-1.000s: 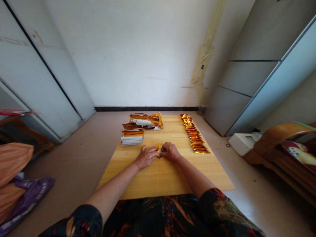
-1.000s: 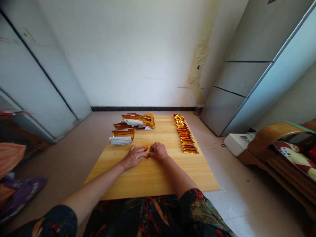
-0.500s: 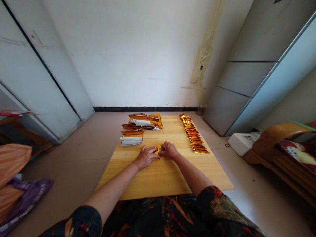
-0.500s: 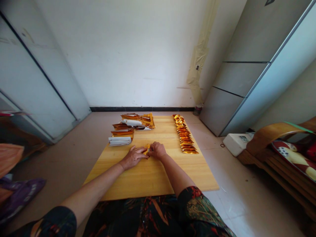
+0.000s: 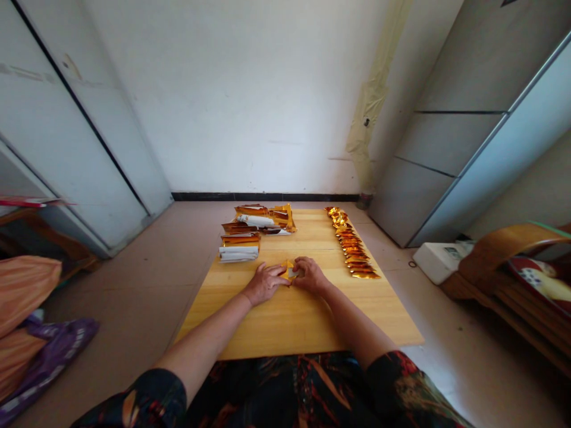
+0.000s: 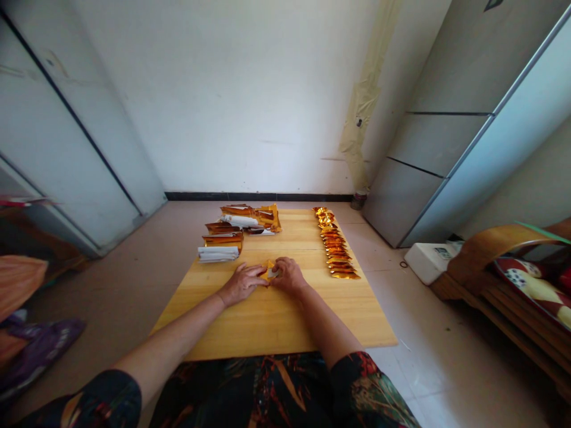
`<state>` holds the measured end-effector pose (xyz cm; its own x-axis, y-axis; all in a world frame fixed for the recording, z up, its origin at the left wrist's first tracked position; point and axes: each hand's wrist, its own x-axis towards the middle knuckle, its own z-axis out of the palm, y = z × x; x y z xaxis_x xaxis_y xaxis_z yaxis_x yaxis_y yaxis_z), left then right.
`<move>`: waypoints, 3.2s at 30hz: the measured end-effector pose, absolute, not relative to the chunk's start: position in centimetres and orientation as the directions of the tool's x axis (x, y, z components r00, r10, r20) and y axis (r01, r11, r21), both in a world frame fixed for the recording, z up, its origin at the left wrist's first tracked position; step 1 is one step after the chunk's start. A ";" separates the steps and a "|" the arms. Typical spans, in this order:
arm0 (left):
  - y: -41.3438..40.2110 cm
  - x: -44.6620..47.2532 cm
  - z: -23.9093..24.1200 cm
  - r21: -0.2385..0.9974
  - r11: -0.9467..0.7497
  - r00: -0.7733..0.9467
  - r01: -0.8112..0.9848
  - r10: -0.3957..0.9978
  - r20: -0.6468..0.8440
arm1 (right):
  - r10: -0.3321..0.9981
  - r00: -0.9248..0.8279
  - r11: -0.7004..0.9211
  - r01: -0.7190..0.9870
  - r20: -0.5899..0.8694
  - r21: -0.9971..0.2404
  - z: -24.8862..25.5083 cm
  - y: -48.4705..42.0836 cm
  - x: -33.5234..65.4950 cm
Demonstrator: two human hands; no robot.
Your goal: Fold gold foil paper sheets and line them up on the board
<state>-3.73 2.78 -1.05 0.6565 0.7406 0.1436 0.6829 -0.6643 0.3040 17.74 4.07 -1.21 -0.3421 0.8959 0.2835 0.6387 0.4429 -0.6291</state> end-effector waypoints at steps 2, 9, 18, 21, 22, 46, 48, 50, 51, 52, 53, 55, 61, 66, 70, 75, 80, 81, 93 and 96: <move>2.8 -3.7 -1.0 0.306 -0.668 0.659 0.679 0.737 0.148 | 0.901 -0.341 0.432 0.656 0.268 -0.619 -1.1 4.0 17.4; 2.8 -3.7 -1.2 0.311 -0.673 0.652 0.671 0.735 0.183 | 0.931 -0.293 0.362 0.688 0.216 -0.629 -0.5 4.1 17.3; 2.8 -3.6 -1.1 0.313 -0.661 0.648 0.682 0.744 0.160 | 0.935 -0.268 0.355 0.719 0.232 -0.598 -0.1 4.8 17.8; 2.8 -3.6 -1.2 0.311 -0.673 0.656 0.671 0.734 0.176 | 0.941 -0.250 0.338 0.717 0.228 -0.610 -0.3 4.7 17.9; 2.8 -3.7 -1.2 0.310 -0.675 0.656 0.670 0.733 0.179 | 0.941 -0.253 0.339 0.708 0.226 -0.620 -0.4 4.7 17.9; 2.5 -3.5 -0.5 0.330 -0.653 0.636 0.682 0.752 0.175 | 0.950 -0.263 0.311 0.780 0.166 -0.544 0.1 2.7 16.3; 2.5 -3.5 -0.6 0.332 -0.650 0.634 0.683 0.754 0.173 | 0.953 -0.261 0.303 0.795 0.155 -0.525 0.1 2.7 16.3; 2.6 -3.6 -0.7 0.326 -0.654 0.637 0.683 0.751 0.171 | 0.954 -0.264 0.300 0.804 0.144 -0.514 0.0 2.7 16.3; 2.6 -3.6 -0.8 0.320 -0.658 0.641 0.682 0.748 0.172 | 0.953 -0.268 0.302 0.806 0.142 -0.510 0.0 2.7 16.3; 2.7 -3.6 -0.8 0.314 -0.662 0.644 0.681 0.745 0.173 | 0.952 -0.271 0.305 0.808 0.142 -0.505 0.0 2.7 16.3; 2.7 -3.6 -0.9 0.309 -0.664 0.646 0.682 0.744 0.172 | 0.952 -0.271 0.305 0.812 0.141 -0.498 0.0 2.7 16.3; 2.7 -3.6 -0.9 0.302 -0.660 0.642 0.688 0.747 0.170 | 0.954 -0.267 0.300 0.823 0.139 -0.482 0.1 2.5 16.2; 2.6 -3.5 -0.6 0.291 -0.662 0.643 0.690 0.746 0.174 | 0.962 -0.250 0.271 0.851 0.108 -0.449 0.8 1.8 15.7; 2.5 -3.4 -0.2 0.283 -0.660 0.646 0.696 0.748 0.154 | 0.960 -0.260 0.280 0.862 0.105 -0.423 1.0 1.4 15.3; 2.5 -3.4 -0.2 0.267 -0.669 0.649 0.693 0.741 0.172 | 0.957 -0.262 0.291 0.851 0.127 -0.437 0.8 1.3 15.3; 1.9 -3.0 0.2 0.228 -0.667 0.639 0.709 0.745 0.193 | 0.943 -0.216 0.327 0.740 0.253 -0.587 -0.3 2.0 16.6; 0.9 -1.3 1.3 0.137 -0.631 0.599 0.764 0.772 0.214 | 0.891 -0.264 0.434 0.732 0.369 -0.525 -0.7 1.8 18.2; 0.7 -0.8 1.5 0.116 -0.616 0.587 0.779 0.782 0.210 | 0.877 -0.324 0.468 0.741 0.355 -0.481 -0.5 1.5 18.3; 1.6 0.2 2.1 0.164 -0.567 0.536 0.808 0.821 0.196 | 0.873 -0.452 0.466 0.884 0.184 -0.037 1.9 -0.7 17.8; 3.5 -1.8 2.1 0.270 -0.663 0.640 0.698 0.747 0.179 | 0.867 -0.482 0.486 0.874 0.125 0.004 2.4 -0.1 17.4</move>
<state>-1.78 3.49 2.12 0.6401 0.7471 0.1793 0.6982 -0.6630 0.2702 17.40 -0.07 2.38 -0.4824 0.8669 0.1253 0.8740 0.4858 0.0040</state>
